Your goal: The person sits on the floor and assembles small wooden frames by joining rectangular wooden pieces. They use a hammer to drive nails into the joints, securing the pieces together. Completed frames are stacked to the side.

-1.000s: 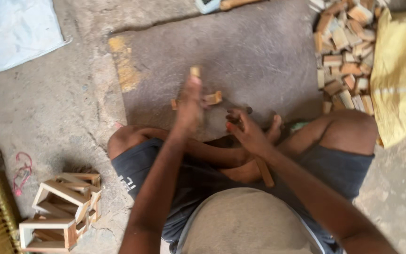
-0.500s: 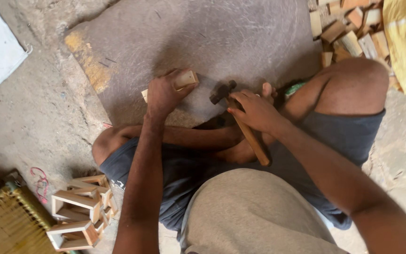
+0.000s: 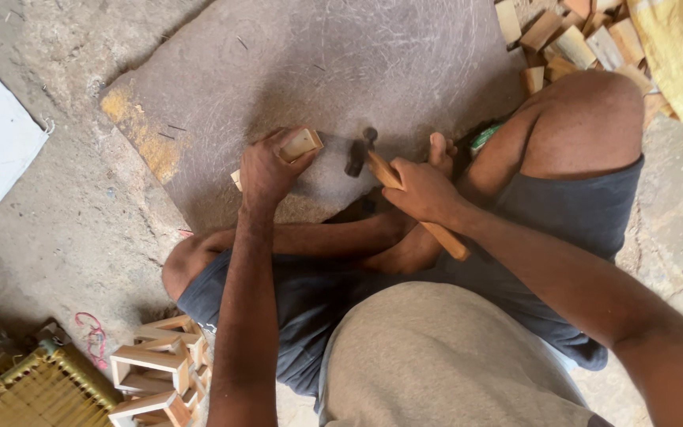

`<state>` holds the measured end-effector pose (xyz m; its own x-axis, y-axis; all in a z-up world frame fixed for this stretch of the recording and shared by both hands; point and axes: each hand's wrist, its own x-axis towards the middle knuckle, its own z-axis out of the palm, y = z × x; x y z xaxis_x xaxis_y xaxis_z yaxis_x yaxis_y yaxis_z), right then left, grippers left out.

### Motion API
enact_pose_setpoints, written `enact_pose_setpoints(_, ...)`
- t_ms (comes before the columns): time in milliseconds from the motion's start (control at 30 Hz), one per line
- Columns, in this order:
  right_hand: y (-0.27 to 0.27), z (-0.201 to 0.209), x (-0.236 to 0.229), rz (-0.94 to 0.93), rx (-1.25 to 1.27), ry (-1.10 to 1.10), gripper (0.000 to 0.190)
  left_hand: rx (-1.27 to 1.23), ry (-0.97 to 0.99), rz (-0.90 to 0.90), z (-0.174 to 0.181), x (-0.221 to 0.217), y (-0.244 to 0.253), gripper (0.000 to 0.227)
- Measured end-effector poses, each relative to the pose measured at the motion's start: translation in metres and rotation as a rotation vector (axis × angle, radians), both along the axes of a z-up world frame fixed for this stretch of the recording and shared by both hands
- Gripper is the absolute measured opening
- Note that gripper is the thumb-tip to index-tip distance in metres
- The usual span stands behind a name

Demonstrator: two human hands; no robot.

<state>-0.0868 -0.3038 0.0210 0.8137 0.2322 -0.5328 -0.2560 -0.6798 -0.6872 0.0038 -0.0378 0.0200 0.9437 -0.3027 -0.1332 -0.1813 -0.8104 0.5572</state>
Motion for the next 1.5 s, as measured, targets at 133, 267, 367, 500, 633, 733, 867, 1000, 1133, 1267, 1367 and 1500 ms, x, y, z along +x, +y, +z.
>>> enact_pose_setpoints(133,-0.003,0.048,-0.006,-0.111,0.202,-0.497,0.049,-0.019,-0.096,-0.060,-0.006,0.001,0.004,0.046)
enact_pose_setpoints(267,-0.006,0.071,-0.024,-0.208,0.381,-0.306,0.039,-0.007,-0.146,-0.065,-0.011,-0.001,0.008,0.048)
enact_pose_setpoints(367,0.006,0.046,-0.009,0.013,0.099,-0.336,0.039,-0.046,-0.027,0.006,-0.008,0.002,0.006,0.063)
enact_pose_setpoints(500,0.006,0.001,0.020,0.206,-0.192,-0.440,0.035,0.078,0.066,0.048,-0.005,-0.002,0.002,0.086)
enact_pose_setpoints(633,-0.010,-0.016,0.018,-0.036,0.018,-0.181,0.032,-0.059,-0.069,-0.094,-0.008,0.009,0.012,0.072)
enact_pose_setpoints(733,-0.016,-0.017,-0.013,-0.176,0.210,0.077,0.031,-0.592,-0.003,-0.024,-0.018,-0.001,0.026,0.040)
enact_pose_setpoints(867,-0.021,-0.021,-0.025,-0.224,0.186,0.311,0.034,-1.233,0.306,0.841,-0.016,-0.017,0.046,0.036)
enact_pose_setpoints(1000,-0.027,-0.035,-0.009,-0.210,0.174,0.399,0.033,-0.563,0.193,0.819,0.006,-0.043,0.055,0.037)
enact_pose_setpoints(1133,-0.023,-0.045,0.012,-0.167,0.239,0.391,0.034,0.144,-0.485,0.220,0.027,-0.022,0.043,0.031)
enact_pose_setpoints(1267,-0.012,-0.043,0.005,-0.166,0.406,0.312,0.034,-0.002,-0.074,-0.047,0.013,0.010,0.003,0.048)
enact_pose_setpoints(1367,-0.002,-0.035,0.010,-0.287,0.490,0.209,0.034,0.005,-0.148,-0.008,0.005,0.022,-0.003,0.044)
enact_pose_setpoints(1500,0.002,-0.026,0.003,-0.306,0.490,0.242,0.034,-0.053,-0.055,0.023,-0.006,0.011,-0.003,0.040)
